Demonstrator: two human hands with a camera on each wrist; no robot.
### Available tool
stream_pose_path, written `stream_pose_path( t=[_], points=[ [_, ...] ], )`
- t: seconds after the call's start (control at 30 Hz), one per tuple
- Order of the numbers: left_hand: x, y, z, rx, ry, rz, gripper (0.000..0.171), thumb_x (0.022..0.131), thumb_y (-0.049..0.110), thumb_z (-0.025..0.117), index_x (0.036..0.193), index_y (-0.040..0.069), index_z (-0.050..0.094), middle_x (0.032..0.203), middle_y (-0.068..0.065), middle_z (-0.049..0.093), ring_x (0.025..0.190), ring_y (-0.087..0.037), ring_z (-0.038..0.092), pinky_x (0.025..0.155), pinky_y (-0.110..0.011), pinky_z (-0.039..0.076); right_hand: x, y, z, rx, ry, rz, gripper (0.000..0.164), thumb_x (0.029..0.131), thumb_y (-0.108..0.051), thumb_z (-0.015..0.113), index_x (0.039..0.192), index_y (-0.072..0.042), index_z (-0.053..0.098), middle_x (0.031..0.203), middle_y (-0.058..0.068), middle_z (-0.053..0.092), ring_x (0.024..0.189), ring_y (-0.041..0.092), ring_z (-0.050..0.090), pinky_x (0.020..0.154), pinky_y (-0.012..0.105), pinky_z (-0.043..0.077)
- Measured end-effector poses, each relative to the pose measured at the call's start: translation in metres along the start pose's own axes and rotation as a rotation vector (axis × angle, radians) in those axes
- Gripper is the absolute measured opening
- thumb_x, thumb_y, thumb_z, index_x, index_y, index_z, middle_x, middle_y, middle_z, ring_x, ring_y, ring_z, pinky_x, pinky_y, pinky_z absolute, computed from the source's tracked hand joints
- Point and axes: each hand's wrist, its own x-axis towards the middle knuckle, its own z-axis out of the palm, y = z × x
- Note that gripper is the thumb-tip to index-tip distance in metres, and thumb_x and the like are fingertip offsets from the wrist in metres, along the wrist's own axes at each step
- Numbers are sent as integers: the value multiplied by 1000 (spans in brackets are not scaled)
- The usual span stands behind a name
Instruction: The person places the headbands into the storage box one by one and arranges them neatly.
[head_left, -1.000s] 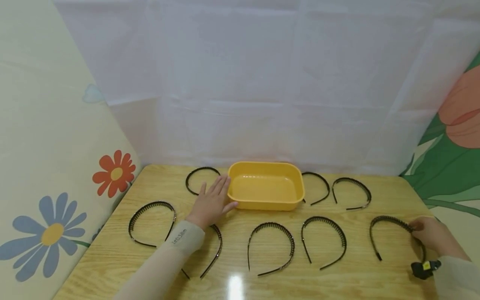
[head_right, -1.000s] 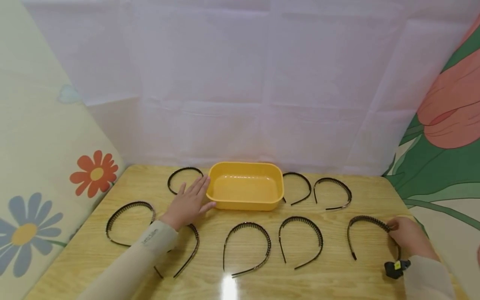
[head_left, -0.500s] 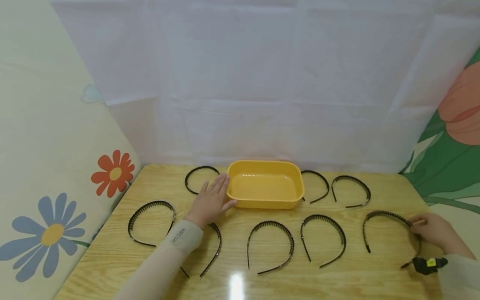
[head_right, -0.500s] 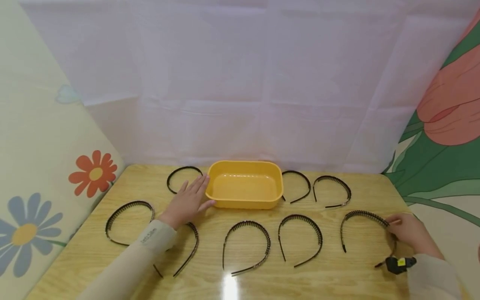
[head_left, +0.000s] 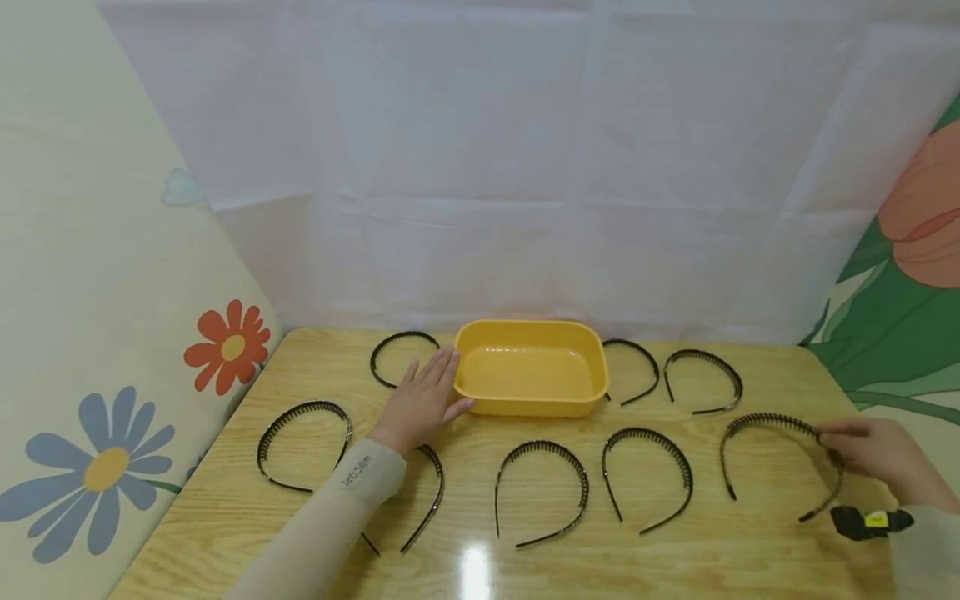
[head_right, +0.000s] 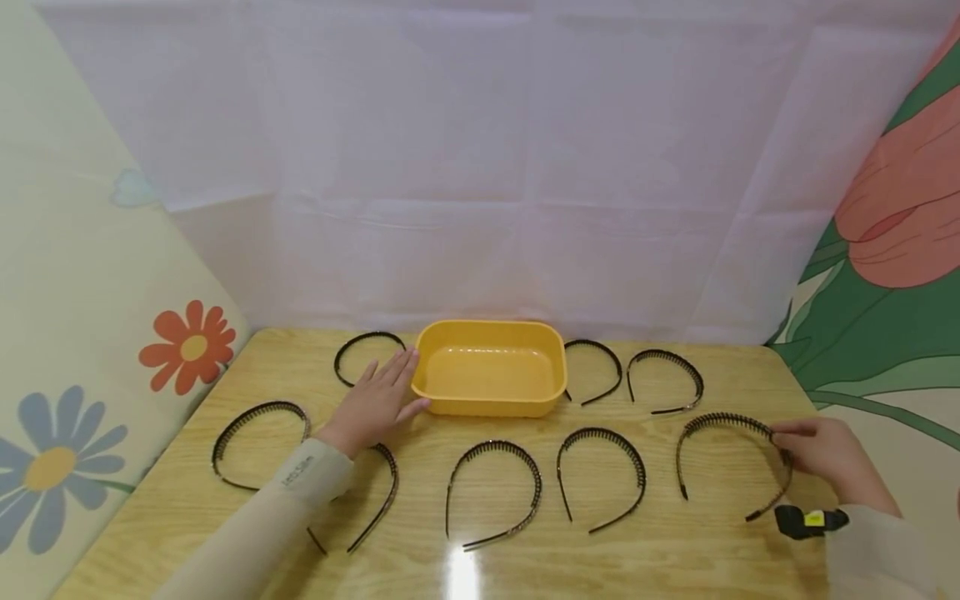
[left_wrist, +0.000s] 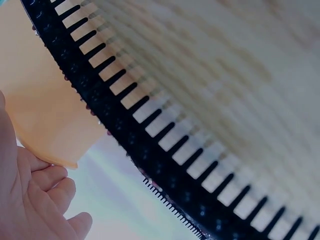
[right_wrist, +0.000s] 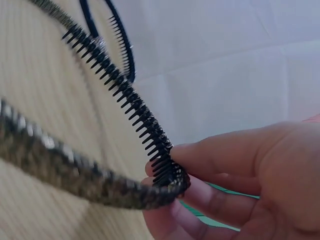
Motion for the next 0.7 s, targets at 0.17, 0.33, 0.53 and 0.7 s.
stream_pose_path(
  t=[0.17,0.33,0.53,0.7],
  points=[
    [1,0,0,-8,0,1,85,105,50,49,158,-8,18,165,-24,21,153,-37,19,122,-61,17,0,-6,-3,29,-24,16,46,103,-13,57,128,25,52,114,39,64,88,30,72,73,42,63],
    [1,1,-1,-19,0,1,84,105,49,50,158,-8,18,164,-24,21,152,-38,20,122,-61,17,-2,-11,-4,49,-17,20,48,105,-14,54,132,26,47,117,40,62,87,29,72,74,43,63],
    [1,1,-1,-23,6,3,84,105,49,50,158,-9,18,164,-24,22,152,-38,22,122,-61,18,-6,-15,-2,89,56,-9,48,106,-13,52,135,25,46,117,38,62,78,9,69,73,40,63],
    [1,0,1,-28,4,-4,85,105,50,49,158,-8,17,164,-24,22,152,-38,21,122,-60,17,-9,-21,2,103,119,-48,47,107,-14,51,136,23,47,117,35,64,73,-8,59,71,38,63]
  ],
)
